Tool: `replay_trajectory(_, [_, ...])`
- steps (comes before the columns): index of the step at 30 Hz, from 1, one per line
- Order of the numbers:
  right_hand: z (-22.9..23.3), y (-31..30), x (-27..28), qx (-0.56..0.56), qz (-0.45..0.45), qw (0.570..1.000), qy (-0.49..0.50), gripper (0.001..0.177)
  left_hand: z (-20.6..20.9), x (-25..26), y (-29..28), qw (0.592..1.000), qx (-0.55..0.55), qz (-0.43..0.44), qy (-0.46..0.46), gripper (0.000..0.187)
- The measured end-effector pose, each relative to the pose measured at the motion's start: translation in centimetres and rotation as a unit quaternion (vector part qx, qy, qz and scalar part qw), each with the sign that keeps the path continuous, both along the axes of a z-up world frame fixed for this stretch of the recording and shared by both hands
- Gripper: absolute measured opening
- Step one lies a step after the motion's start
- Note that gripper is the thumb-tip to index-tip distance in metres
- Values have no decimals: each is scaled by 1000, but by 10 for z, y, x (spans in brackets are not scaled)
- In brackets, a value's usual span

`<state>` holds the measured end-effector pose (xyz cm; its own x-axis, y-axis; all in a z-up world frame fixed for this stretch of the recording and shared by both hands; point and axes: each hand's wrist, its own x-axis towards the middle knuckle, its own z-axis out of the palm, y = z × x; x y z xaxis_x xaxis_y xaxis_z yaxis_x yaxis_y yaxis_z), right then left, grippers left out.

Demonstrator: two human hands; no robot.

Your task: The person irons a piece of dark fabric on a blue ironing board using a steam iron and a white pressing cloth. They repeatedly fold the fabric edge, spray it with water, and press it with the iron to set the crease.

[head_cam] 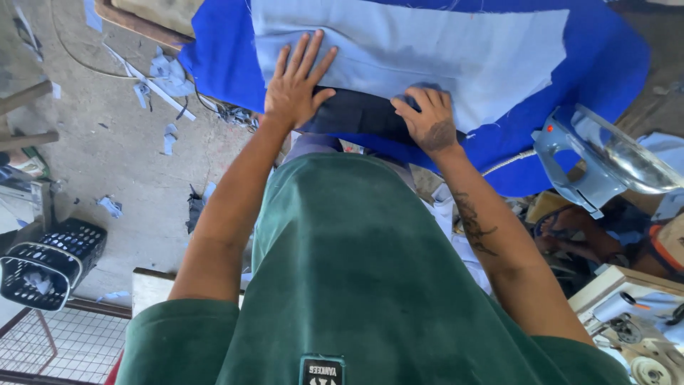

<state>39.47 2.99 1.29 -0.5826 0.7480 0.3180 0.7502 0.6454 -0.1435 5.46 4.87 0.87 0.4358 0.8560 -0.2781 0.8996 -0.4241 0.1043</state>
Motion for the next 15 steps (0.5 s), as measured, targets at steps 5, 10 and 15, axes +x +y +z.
replay_trajectory(5, [5, -1, 16, 53, 36, 995, -72, 45, 6, -3, 3, 1000, -7, -17, 3, 72])
replay_trajectory(10, [5, -5, 25, 28, 56, 995, -79, 66, 21, 37, -10, 991, -46, -41, -115, 70])
replay_trajectory(15, [6, -8, 34, -16, 69, 989, -127, 46, -13, 77, -35, 977, -6, -159, -140, 72])
